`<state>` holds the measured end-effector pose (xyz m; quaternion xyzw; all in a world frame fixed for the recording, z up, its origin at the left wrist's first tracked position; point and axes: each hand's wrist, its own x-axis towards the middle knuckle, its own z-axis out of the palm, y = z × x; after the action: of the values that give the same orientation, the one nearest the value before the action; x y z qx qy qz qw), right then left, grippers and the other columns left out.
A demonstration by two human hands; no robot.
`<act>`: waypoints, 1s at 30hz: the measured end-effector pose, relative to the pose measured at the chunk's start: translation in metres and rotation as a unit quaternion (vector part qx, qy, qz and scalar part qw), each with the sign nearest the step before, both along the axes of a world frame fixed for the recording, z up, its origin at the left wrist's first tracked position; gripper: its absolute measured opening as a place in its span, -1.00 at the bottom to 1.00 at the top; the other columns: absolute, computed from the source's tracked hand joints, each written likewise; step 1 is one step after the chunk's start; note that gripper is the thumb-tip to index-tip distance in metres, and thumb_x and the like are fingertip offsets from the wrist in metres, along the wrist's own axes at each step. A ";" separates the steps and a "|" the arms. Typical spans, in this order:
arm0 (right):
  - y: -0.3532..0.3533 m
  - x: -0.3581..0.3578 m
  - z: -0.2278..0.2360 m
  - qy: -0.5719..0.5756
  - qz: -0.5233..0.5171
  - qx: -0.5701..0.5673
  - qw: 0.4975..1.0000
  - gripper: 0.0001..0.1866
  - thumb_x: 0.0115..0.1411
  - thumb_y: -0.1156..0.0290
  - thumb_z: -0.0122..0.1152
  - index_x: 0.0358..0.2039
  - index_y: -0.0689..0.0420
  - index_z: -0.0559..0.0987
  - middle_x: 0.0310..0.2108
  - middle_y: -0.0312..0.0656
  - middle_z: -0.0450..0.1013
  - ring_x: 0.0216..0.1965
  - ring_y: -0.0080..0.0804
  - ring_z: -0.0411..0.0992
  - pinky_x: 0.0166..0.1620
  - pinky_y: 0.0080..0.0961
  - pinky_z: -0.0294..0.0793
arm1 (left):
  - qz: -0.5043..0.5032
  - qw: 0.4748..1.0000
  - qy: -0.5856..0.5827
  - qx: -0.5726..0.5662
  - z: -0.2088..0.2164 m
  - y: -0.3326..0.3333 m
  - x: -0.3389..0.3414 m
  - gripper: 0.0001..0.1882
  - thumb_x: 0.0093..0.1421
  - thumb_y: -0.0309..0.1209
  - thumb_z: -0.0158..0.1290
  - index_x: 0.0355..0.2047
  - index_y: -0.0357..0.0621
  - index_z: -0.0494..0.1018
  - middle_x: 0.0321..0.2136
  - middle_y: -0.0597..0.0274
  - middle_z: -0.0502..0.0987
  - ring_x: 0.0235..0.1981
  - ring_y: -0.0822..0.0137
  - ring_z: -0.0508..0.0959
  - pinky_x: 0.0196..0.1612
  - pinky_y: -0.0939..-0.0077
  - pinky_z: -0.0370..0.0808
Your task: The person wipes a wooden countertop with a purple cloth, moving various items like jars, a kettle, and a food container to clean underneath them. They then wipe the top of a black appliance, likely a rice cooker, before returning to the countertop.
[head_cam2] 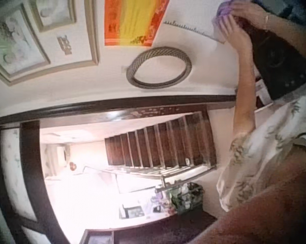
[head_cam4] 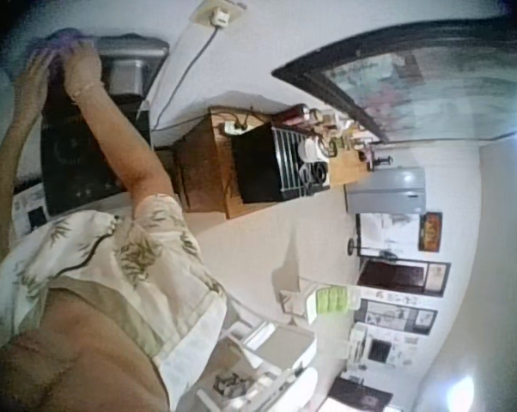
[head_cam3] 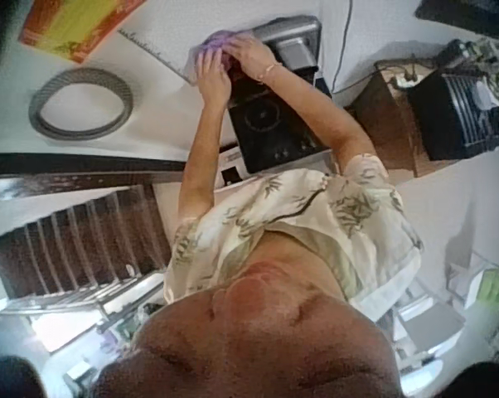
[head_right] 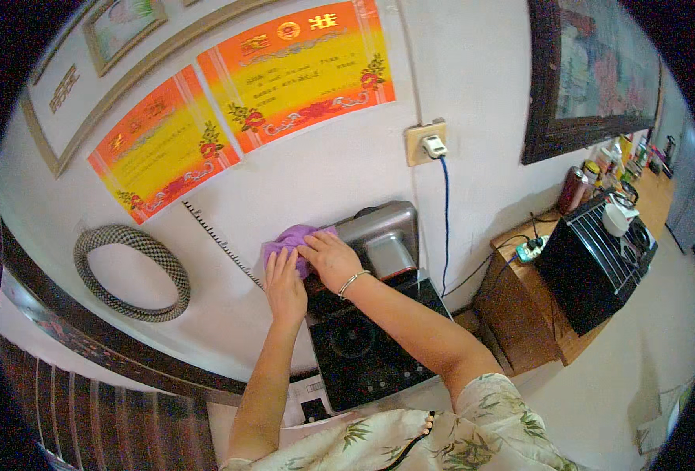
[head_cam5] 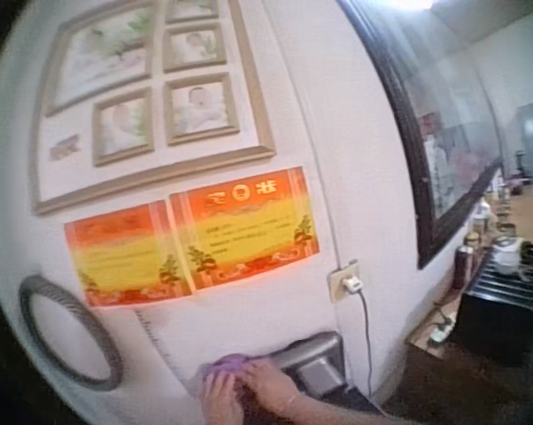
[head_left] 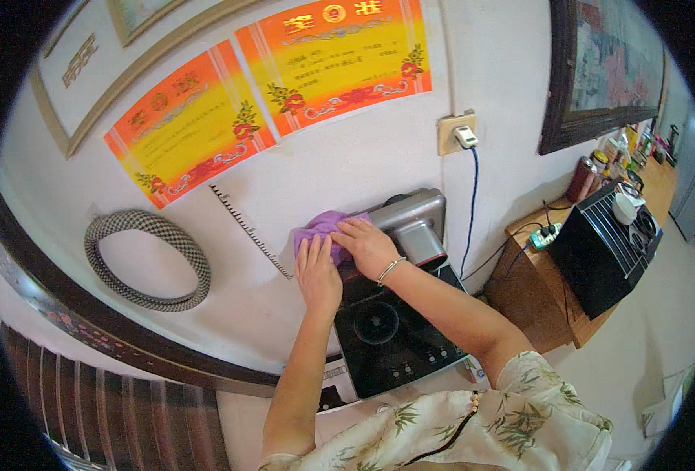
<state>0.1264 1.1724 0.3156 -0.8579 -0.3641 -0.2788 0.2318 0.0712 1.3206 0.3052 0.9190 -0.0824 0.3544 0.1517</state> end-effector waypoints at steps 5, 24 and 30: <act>-0.069 0.011 0.010 0.034 -0.053 -0.024 0.998 -0.54 0.08 0.49 0.07 0.05 0.07 0.50 0.16 -0.11 0.35 0.20 -0.12 0.26 0.29 -0.23 0.15 | -0.038 0.997 0.027 0.065 0.014 -0.057 0.019 -0.54 0.21 -0.45 -0.03 0.15 -0.08 0.37 0.17 0.11 0.38 0.24 0.10 0.28 0.31 -0.04 0.02; -0.173 0.021 -0.036 -0.005 -0.145 0.250 0.957 -0.65 0.12 0.65 0.06 -0.06 0.20 0.52 0.08 0.08 0.38 0.12 0.03 0.33 0.16 -0.26 0.35 | -0.077 0.995 0.061 0.034 0.018 -0.089 0.038 -0.52 0.19 -0.37 0.07 0.14 -0.06 0.38 0.20 0.09 0.32 0.28 0.06 0.21 0.32 0.09 0.06; -0.165 -0.008 -0.017 0.097 -0.020 0.173 0.980 -0.73 0.14 0.61 0.08 -0.11 0.23 0.52 -0.07 0.03 0.47 -0.05 -0.04 0.43 0.06 -0.31 0.40 | -0.138 0.988 0.063 -0.018 0.024 -0.095 0.007 -0.36 0.00 -0.42 0.21 0.15 -0.11 0.34 0.22 -0.06 0.26 0.25 -0.06 0.23 0.27 0.12 0.17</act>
<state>0.1183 1.0073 0.2991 -0.8351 -0.2687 -0.2573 0.4051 0.0780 1.2260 0.3294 0.9163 -0.1925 0.2729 0.2211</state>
